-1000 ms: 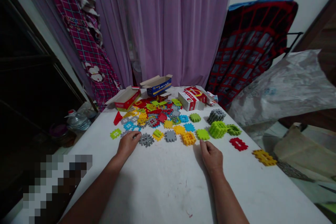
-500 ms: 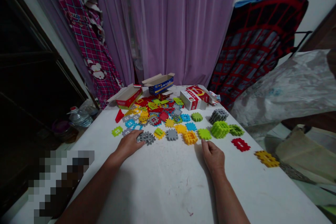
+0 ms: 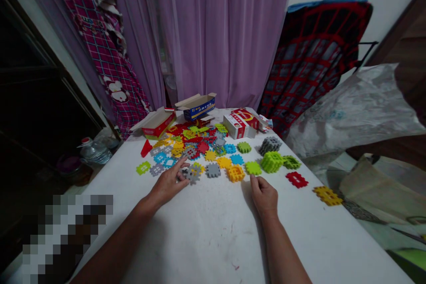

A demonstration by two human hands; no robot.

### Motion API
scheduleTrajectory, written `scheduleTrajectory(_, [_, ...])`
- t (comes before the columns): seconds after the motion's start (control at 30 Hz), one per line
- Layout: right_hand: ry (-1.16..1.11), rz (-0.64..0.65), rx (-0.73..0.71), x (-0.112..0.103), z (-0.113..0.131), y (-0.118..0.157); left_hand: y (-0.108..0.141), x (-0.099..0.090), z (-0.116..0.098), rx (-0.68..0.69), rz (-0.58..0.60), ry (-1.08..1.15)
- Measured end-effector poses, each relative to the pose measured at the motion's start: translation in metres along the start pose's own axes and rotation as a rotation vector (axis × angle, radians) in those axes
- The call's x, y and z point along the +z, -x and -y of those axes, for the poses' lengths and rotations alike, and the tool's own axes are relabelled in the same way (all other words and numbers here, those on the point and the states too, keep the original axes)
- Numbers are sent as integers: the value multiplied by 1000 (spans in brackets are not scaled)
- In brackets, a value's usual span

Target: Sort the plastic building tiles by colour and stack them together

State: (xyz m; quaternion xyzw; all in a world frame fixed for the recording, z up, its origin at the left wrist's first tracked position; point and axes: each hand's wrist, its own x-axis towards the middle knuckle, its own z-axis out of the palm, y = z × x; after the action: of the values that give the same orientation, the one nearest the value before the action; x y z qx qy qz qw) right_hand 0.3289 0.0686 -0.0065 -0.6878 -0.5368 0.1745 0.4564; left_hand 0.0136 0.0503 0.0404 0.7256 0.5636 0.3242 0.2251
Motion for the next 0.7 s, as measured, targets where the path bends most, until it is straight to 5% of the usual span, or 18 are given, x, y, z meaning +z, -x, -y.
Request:
scheduleTrajectory(0.23, [-143,-62,-64,-1,7,5,-10,22,-23,217,33,-87])
scheduleTrajectory(0.5, [-472,259,-2,6,22,12,-22,51,-41,447,167,-186])
scheduleTrajectory(0.7, [-567,302,62,4,31,12,-30,58,-51,513,231,-201])
